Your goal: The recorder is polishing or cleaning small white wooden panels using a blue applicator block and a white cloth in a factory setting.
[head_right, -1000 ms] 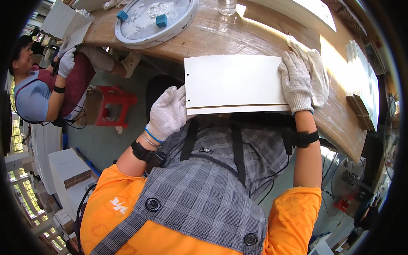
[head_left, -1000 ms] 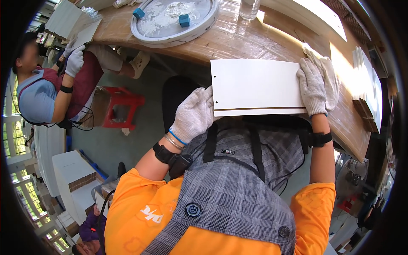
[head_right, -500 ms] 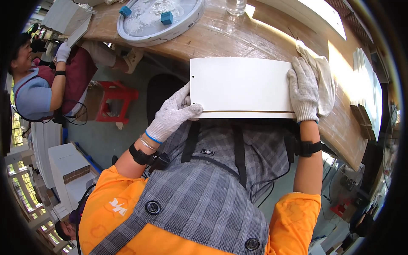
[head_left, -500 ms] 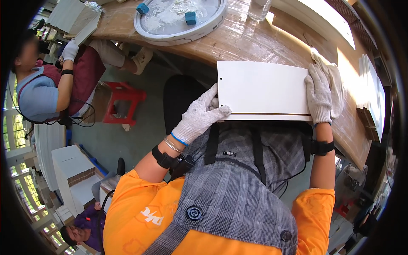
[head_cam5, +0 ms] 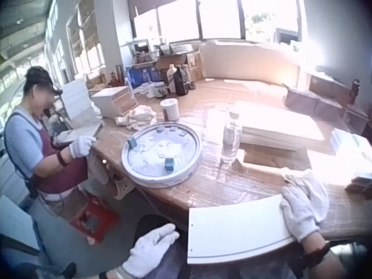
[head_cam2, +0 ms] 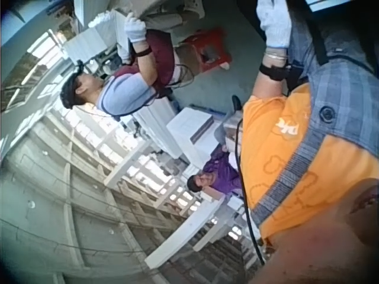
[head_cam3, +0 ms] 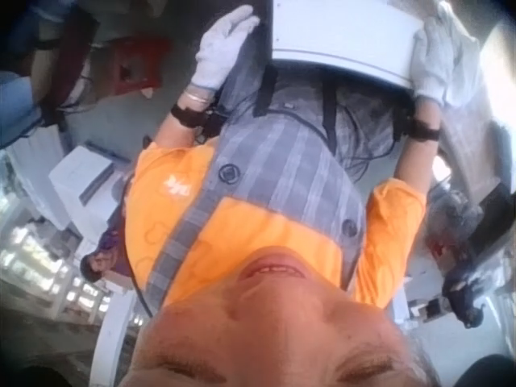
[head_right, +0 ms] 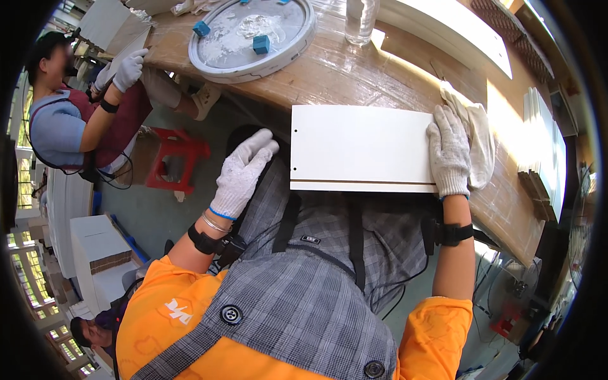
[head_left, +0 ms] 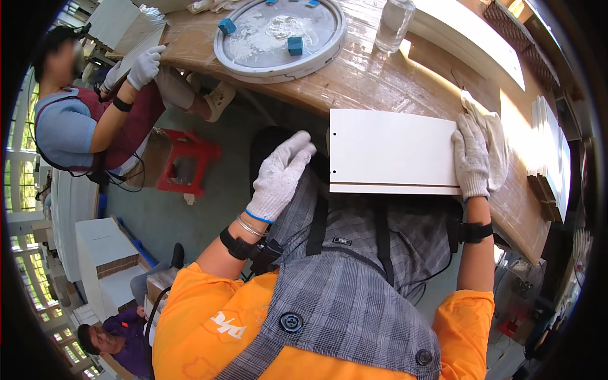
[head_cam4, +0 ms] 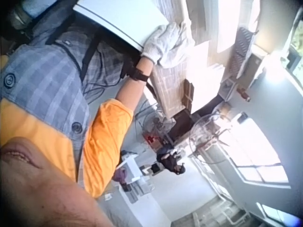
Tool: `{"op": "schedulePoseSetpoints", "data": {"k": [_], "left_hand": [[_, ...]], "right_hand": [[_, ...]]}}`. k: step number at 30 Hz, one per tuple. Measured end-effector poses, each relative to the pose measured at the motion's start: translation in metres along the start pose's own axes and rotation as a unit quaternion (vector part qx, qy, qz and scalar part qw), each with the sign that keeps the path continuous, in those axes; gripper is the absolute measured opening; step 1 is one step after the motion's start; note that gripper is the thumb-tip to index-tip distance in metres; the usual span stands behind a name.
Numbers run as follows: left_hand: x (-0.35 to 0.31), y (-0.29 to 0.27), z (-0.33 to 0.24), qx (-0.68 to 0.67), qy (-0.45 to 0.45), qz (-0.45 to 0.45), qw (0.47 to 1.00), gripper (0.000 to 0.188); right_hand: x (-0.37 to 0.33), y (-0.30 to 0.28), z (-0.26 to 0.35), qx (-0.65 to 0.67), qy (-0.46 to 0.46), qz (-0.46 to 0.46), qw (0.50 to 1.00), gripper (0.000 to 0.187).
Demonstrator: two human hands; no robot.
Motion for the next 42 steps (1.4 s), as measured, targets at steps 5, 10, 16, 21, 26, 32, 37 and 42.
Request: {"op": "schedulePoseSetpoints", "data": {"k": [5, 10, 16, 21, 26, 32, 37, 42], "left_hand": [[-0.004, -0.002, -0.025, 0.186, -0.169, 0.044, 0.967, 0.029], [0.025, -0.003, -0.059, 0.294, 0.298, -0.107, 0.902, 0.036], [0.089, 0.014, -0.095, 0.523, 0.344, -0.23, 0.745, 0.058], [0.153, 0.018, -0.089, 0.638, 0.126, -0.211, 0.73, 0.068], [0.174, 0.015, -0.08, 0.654, 0.034, -0.143, 0.742, 0.057], [0.142, -0.003, -0.074, -0.037, 0.156, -0.045, 0.986, 0.046], [0.12, -0.013, -0.082, -0.264, 0.102, 0.061, 0.957, 0.049], [0.111, -0.017, -0.09, -0.292, 0.077, 0.075, 0.95, 0.048]], "right_hand": [[-0.005, 0.001, -0.001, 0.012, 0.002, 0.003, 1.0, 0.035], [-0.007, -0.001, 0.0, 0.011, 0.017, 0.008, 1.0, 0.036], [-0.005, -0.002, 0.0, 0.016, 0.02, -0.001, 1.0, 0.036], [-0.006, -0.002, 0.003, 0.027, 0.042, 0.012, 0.999, 0.037], [-0.009, -0.006, 0.007, 0.027, 0.046, 0.004, 0.999, 0.037], [-0.007, -0.007, 0.009, 0.032, 0.056, 0.012, 0.998, 0.038], [-0.006, -0.01, 0.007, 0.028, 0.065, 0.024, 0.997, 0.039], [-0.004, -0.01, 0.009, 0.035, 0.059, 0.03, 0.997, 0.039]]}}
Point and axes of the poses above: each hand's wrist, its own x-axis towards the middle knuckle, its own y-axis out of the palm, z = x × y, the point moved 4 cm from there along x, towards the middle knuckle, and after that the axes turned 6 degrees about y, right-handed, at the moved point
